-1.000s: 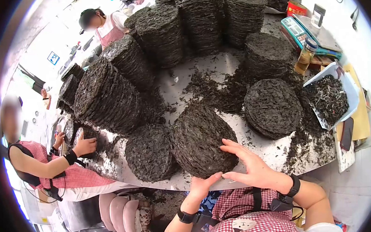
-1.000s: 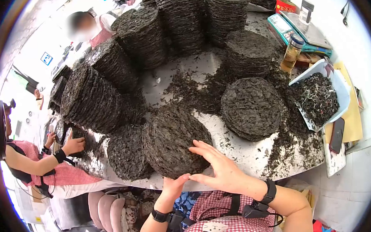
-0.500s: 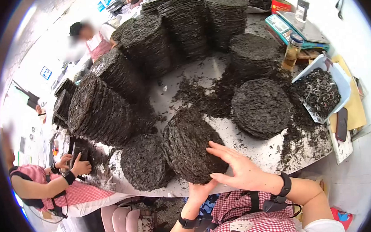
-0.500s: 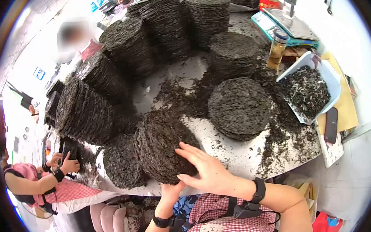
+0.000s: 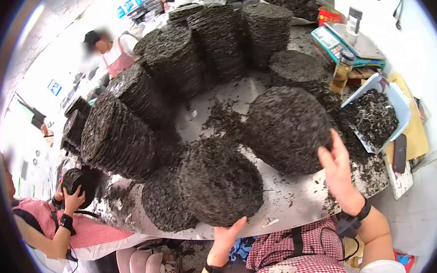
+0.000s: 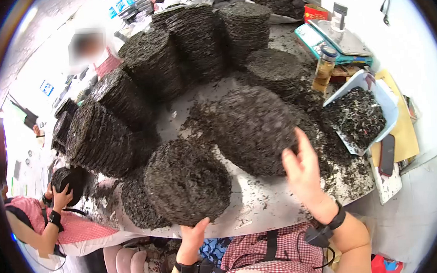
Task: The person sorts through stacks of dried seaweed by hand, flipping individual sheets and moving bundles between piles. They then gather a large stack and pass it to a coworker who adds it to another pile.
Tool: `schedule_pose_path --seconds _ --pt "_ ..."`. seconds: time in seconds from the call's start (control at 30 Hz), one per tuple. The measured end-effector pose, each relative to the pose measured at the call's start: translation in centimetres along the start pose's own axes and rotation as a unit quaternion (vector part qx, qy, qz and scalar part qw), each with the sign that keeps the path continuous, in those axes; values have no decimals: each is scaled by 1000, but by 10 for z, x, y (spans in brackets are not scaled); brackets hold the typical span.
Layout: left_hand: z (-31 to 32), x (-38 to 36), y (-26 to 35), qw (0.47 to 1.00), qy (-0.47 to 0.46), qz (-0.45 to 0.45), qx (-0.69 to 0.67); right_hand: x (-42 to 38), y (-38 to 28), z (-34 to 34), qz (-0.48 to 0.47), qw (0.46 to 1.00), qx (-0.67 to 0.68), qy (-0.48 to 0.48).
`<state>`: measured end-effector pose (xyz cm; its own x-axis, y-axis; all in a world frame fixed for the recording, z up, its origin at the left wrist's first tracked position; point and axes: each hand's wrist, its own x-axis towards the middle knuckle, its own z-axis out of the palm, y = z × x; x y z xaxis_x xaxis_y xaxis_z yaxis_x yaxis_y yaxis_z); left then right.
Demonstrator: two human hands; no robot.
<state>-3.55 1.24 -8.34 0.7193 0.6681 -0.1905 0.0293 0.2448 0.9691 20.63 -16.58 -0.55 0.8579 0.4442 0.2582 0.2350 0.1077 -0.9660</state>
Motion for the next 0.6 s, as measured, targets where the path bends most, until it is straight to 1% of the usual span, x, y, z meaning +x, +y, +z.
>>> schedule_pose_path --seconds 0.03,0.1,0.13,0.17,0.23,0.27,0.3,0.33,0.37,0.4,0.43,0.47,0.5,0.57,0.6 --pt "-3 2 -4 1000 -8 7 -21 8 6 -18 32 996 81 28" --pt "-2 2 -5 994 -26 -27 -107 18 8 -47 113 986 119 36" --pt "-4 2 -8 991 -29 -51 -116 19 21 -55 79 994 43 68" --pt "-3 4 -10 990 -38 -46 -125 14 37 -63 53 990 -62 115" --pt "4 5 -10 988 -48 -38 -143 4 35 -63 -16 978 -165 129" --pt "10 3 -6 981 -37 -55 -182 -4 26 -58 -33 980 -167 105" --pt "14 2 -4 984 -39 -56 -164 -9 19 -53 -53 981 -181 35" --pt "16 3 -1 987 -43 -55 -143 -6 13 -47 -63 982 -165 63" --pt "19 3 1 990 -46 -53 -123 -23 -1 -31 -86 970 -192 -118" --pt "20 5 -1 996 -63 -39 -44 -30 -10 -17 -86 964 -169 -187" --pt "22 6 -5 996 -79 -25 35 -36 -15 -2 -105 948 -184 -237" --pt "23 4 -8 989 -92 -12 114 -41 -12 12 -113 940 -163 -279" --pt "27 1 -8 988 -94 5 125 -45 -15 24 -114 930 -170 -305" --pt "40 -5 -9 984 -98 41 147 -51 -8 43 -107 921 -191 -322" --pt "43 -6 -15 995 -78 50 44 -50 -7 46 -101 924 -172 -327"
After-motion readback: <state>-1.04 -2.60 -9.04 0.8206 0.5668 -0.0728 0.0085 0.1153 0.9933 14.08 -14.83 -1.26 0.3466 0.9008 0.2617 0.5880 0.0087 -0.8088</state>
